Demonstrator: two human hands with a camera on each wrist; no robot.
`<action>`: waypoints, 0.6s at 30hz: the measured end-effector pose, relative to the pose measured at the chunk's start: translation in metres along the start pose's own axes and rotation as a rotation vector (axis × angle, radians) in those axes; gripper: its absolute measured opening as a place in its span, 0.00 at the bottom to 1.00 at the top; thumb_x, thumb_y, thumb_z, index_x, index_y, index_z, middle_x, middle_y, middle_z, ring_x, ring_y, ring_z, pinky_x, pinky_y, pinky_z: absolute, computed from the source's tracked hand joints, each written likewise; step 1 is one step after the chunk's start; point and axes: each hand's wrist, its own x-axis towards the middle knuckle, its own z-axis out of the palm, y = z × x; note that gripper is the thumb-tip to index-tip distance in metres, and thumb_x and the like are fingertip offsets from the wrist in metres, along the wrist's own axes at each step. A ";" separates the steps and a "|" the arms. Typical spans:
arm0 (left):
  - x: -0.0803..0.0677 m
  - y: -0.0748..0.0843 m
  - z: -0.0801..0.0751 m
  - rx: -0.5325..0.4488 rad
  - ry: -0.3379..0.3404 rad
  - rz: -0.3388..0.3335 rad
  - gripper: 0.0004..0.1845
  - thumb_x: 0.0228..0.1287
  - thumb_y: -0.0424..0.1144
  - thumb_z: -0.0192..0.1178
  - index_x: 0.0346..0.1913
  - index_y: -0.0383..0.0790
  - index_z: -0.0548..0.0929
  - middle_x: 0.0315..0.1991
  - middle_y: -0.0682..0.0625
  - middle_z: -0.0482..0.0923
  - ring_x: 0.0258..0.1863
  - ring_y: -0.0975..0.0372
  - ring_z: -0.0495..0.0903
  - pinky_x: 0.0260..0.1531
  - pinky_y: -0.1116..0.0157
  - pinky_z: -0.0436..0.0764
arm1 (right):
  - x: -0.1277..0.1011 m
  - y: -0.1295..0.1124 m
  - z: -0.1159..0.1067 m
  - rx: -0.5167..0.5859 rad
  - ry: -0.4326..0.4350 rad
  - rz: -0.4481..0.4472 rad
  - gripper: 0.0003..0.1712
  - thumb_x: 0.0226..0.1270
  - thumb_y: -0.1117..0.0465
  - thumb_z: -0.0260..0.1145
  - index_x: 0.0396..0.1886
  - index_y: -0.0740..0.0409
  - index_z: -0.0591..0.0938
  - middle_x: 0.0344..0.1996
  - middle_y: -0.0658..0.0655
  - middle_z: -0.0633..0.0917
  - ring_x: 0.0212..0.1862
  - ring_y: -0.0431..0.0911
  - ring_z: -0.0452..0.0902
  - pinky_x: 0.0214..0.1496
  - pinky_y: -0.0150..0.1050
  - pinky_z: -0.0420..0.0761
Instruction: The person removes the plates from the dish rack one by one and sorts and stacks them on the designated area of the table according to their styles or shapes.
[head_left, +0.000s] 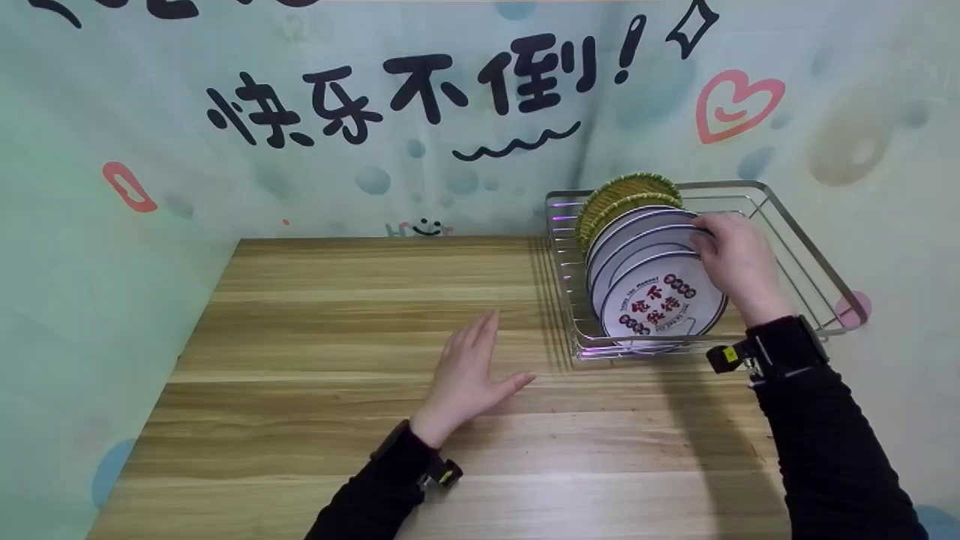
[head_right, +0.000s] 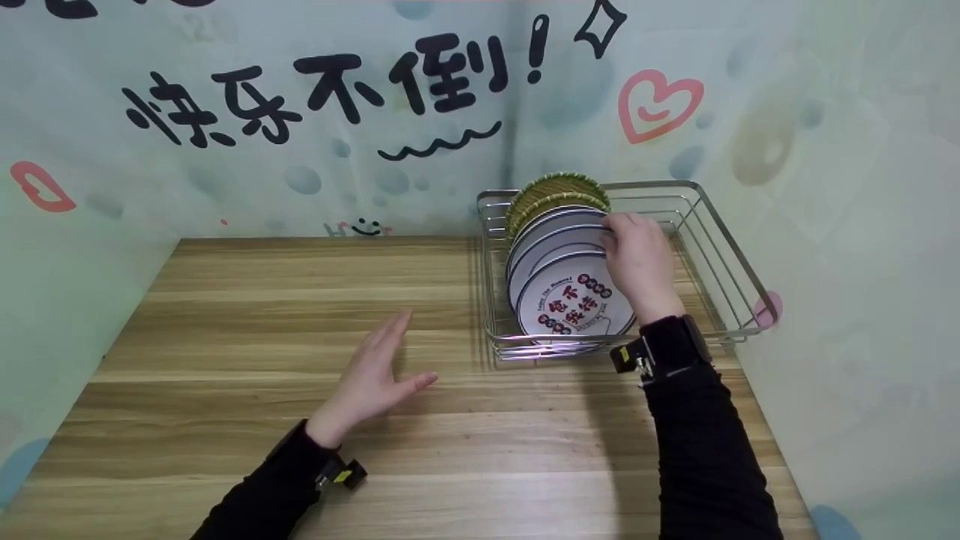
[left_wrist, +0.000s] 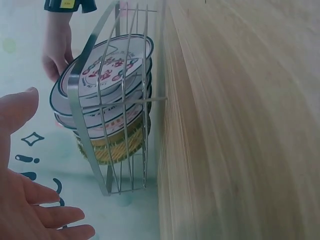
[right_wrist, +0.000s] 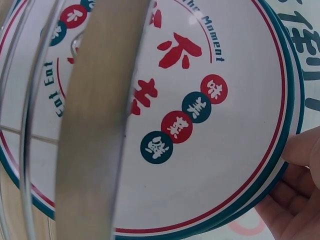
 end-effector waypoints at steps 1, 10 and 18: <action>0.001 0.001 0.001 -0.001 -0.004 0.002 0.56 0.58 0.67 0.62 0.76 0.31 0.54 0.75 0.35 0.54 0.73 0.42 0.54 0.73 0.46 0.47 | 0.000 0.000 0.000 0.004 0.000 0.002 0.08 0.67 0.72 0.63 0.45 0.70 0.82 0.43 0.72 0.82 0.48 0.66 0.75 0.56 0.60 0.71; 0.005 0.014 0.011 -0.030 -0.028 0.014 0.55 0.59 0.67 0.60 0.76 0.32 0.54 0.75 0.37 0.54 0.73 0.45 0.55 0.73 0.47 0.46 | -0.001 -0.001 -0.002 0.022 0.018 0.029 0.07 0.67 0.71 0.64 0.43 0.68 0.83 0.42 0.71 0.83 0.47 0.65 0.77 0.55 0.59 0.73; 0.010 0.025 0.011 -0.057 -0.019 0.032 0.55 0.59 0.66 0.62 0.76 0.32 0.54 0.75 0.38 0.54 0.73 0.45 0.56 0.73 0.48 0.48 | -0.003 0.000 -0.003 0.021 0.020 0.044 0.07 0.67 0.69 0.66 0.43 0.67 0.84 0.41 0.71 0.84 0.46 0.65 0.78 0.52 0.59 0.74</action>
